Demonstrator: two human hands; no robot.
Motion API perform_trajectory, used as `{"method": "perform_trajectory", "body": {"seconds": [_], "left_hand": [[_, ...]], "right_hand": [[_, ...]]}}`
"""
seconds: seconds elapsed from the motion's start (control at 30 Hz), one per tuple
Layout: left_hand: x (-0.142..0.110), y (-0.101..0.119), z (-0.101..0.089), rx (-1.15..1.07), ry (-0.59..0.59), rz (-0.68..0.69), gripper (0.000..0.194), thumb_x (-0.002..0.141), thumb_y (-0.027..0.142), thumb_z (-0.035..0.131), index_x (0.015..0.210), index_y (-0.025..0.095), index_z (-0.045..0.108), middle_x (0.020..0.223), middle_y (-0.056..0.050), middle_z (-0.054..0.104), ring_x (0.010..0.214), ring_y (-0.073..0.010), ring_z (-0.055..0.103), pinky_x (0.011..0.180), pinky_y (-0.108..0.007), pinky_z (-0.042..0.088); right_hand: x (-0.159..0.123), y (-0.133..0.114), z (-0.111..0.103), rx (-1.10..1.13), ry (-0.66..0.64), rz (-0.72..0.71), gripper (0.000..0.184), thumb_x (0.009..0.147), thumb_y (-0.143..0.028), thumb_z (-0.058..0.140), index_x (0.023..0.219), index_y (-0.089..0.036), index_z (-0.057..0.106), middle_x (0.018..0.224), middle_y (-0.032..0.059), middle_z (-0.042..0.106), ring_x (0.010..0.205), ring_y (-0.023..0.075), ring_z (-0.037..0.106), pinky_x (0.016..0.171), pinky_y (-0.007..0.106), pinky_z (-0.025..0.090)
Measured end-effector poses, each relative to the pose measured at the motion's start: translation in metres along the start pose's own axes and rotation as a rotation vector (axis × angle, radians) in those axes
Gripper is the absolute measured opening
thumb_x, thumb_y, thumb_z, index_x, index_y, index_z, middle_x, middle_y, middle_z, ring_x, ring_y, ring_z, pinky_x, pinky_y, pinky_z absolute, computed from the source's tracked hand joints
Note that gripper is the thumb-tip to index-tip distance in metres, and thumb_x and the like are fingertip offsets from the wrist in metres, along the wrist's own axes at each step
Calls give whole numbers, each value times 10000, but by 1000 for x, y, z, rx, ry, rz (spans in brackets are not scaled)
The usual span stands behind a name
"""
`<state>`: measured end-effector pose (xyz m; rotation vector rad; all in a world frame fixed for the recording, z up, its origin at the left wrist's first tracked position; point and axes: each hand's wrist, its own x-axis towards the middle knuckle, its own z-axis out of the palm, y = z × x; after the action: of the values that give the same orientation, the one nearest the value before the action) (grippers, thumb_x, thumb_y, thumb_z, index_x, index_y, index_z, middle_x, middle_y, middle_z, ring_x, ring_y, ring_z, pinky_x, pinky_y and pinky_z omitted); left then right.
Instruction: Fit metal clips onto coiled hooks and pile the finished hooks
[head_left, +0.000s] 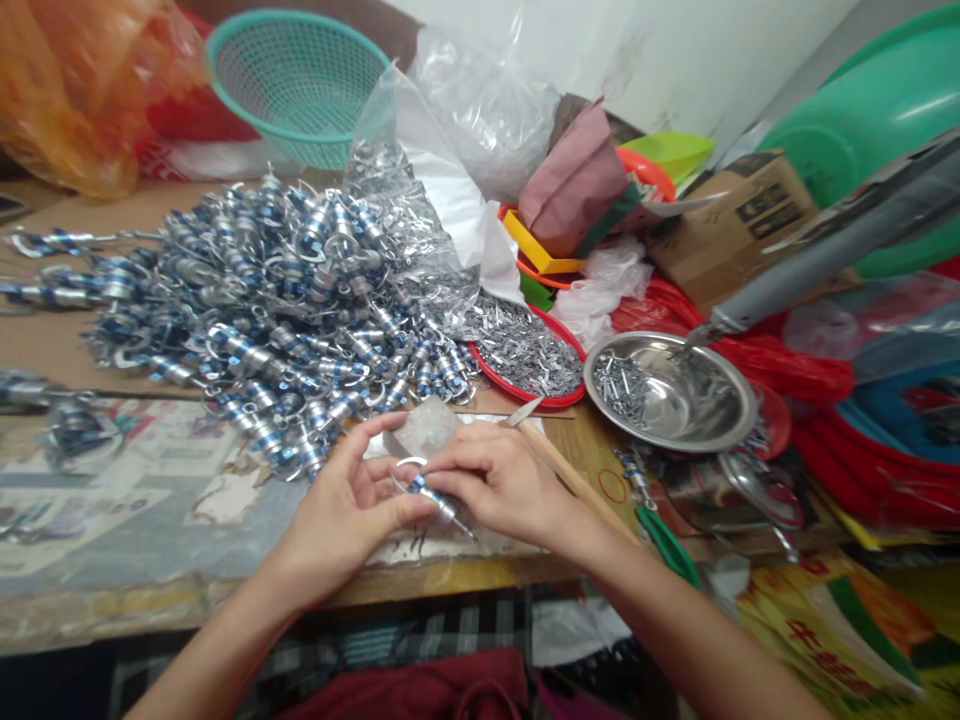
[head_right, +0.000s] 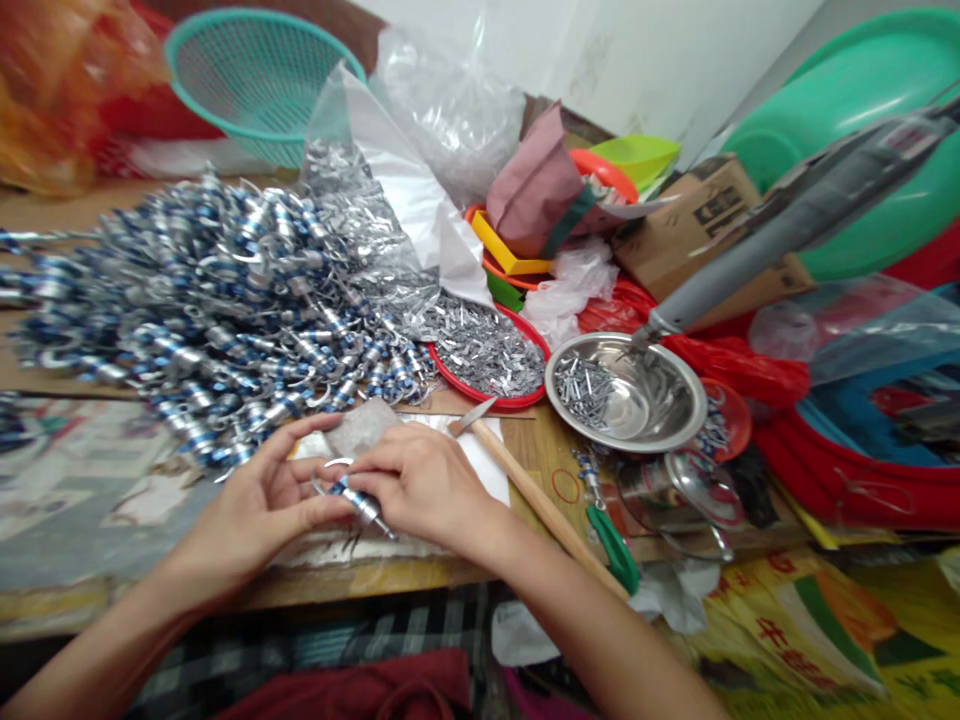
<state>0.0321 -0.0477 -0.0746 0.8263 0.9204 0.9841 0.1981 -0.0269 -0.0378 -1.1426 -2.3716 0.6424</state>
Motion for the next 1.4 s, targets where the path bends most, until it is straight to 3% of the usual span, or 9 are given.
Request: {"method": "perform_trajectory", "body": {"seconds": [0.2, 0.3, 0.4, 0.47, 0.6, 0.7, 0.93, 1.1, 1.4], "left_hand": [[-1, 2, 2, -8, 2, -8, 752, 583, 167, 772, 1197, 199, 339, 717, 6, 663, 653, -163, 659, 623, -276, 533], [-1, 1, 2, -3, 19, -17, 773, 572, 179, 778, 1209, 211, 343, 721, 12, 646, 639, -174, 661, 610, -297, 538], [-1, 0, 1, -2, 30, -23, 788, 563, 185, 783, 1218, 223, 347, 741, 14, 626, 649, -184, 664, 605, -307, 542], [0, -1, 1, 2, 32, -23, 789, 559, 187, 786, 1218, 223, 354, 738, 20, 617, 642, -178, 661, 599, -296, 540], [0, -2, 0, 3, 42, -32, 778, 557, 182, 790, 1209, 221, 367, 724, 33, 610, 633, -153, 652, 598, -258, 530], [-2, -2, 0, 9, 41, -22, 763, 569, 184, 785, 1208, 222, 370, 718, 35, 610, 646, -148, 650, 609, -251, 527], [-1, -1, 3, 20, 95, -22, 792, 541, 197, 791, 1215, 211, 374, 701, 35, 616, 674, -166, 648, 641, -293, 539], [-2, -1, 4, 21, 108, -7, 820, 531, 210, 797, 1225, 200, 360, 710, 27, 621, 656, -169, 650, 651, -315, 547], [-2, 2, 4, 44, 122, -24, 735, 523, 225, 808, 1168, 194, 456, 691, 22, 660, 652, -167, 658, 646, -295, 550]], "right_hand": [[3, 1, 23, 162, 200, 109, 118, 789, -219, 624, 813, -196, 737, 648, 7, 634, 615, 115, 560, 572, 228, 419], [-11, 7, 11, 200, 396, 102, 146, 814, -184, 572, 854, -200, 711, 768, 25, 658, 737, 133, 596, 673, 256, 457], [-42, 32, -11, 18, 604, 326, 165, 813, -280, 570, 923, -193, 658, 873, 52, 648, 790, 165, 598, 700, 296, 468], [-66, 54, -23, -216, 491, 491, 334, 761, -367, 615, 1030, -169, 607, 917, 80, 640, 793, 201, 601, 684, 320, 468], [-97, 78, -24, -314, 120, 609, 253, 807, -340, 541, 973, -165, 616, 873, 69, 669, 783, 222, 628, 688, 333, 473], [-96, 62, -21, -264, 222, 550, 238, 831, -324, 524, 1000, -174, 601, 899, 61, 675, 792, 210, 635, 692, 317, 488], [-83, -7, -28, -253, 341, 53, 566, 854, -121, 502, 1371, -288, 342, 1035, 47, 649, 888, 161, 629, 730, 247, 503], [-88, -10, -15, -357, 134, 65, 576, 841, -46, 428, 1374, -247, 347, 884, 59, 653, 740, 165, 622, 642, 267, 514], [-92, 7, -7, -209, 223, 219, 437, 871, -158, 457, 1303, -219, 464, 918, 59, 656, 777, 158, 633, 676, 254, 519]]}}
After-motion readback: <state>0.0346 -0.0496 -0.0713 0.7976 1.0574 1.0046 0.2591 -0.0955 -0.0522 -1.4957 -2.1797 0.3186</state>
